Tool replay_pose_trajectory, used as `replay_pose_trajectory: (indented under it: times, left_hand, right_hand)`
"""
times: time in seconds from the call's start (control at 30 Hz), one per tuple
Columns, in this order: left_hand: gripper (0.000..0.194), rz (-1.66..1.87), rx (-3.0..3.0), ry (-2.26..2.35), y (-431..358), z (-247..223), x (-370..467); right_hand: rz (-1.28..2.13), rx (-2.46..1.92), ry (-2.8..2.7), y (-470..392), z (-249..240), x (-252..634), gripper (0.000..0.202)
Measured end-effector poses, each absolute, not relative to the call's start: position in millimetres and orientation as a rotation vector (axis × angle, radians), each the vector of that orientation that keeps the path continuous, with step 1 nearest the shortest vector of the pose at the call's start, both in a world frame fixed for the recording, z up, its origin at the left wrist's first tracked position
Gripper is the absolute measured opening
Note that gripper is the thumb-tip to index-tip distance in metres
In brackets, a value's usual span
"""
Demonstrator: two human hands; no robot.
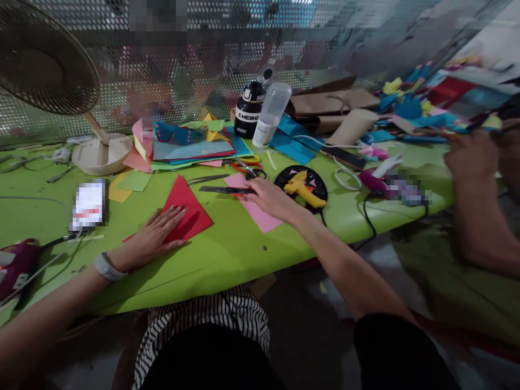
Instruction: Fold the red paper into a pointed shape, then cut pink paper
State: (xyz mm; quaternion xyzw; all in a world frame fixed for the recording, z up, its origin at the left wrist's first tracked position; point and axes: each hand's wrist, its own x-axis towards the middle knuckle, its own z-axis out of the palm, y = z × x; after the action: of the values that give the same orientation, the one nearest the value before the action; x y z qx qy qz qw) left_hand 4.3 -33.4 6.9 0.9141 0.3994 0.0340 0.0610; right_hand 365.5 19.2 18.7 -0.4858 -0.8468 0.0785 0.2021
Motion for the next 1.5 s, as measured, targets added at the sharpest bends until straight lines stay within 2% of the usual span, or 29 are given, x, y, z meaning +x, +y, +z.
replay_pose_trajectory:
  times: [0.23, 0.43, 0.73, 0.83, 1.0, 1.27, 1.5]
  left_hand:
    - [0.084, 0.144, 2.795, 1.122, -29, 6, -3]
    - [0.083, 0.155, 2.806, 1.129, -29, 4, -4]
    - [0.059, 0.018, 2.840, 0.984, -32, 10, 0]
    - [0.057, 0.036, 2.840, 0.980, -32, 10, 1]
    - [0.055, 0.106, 2.849, 0.960, -31, 7, -1]
    - [0.053, 0.086, 2.881, 0.951, -30, 5, -2]
    - [0.054, 0.104, 2.863, 0.951, -30, 6, -2]
  right_hand:
    - [0.096, -1.108, -2.501, 38, -3, 343, 0.030]
    - [0.120, -0.980, -2.577, 37, -4, 350, 0.033]
    - [0.309, -0.914, -2.623, 13, -3, 355, 0.036]
    - [0.311, -0.931, -2.630, 15, -4, 347, 0.043]
    - [0.391, -0.908, -2.615, 21, 0, 344, 0.031]
    - [0.435, -0.820, -2.626, 17, 5, 350, 0.037]
    - [0.416, -0.824, -2.556, 17, -5, 349, 0.034]
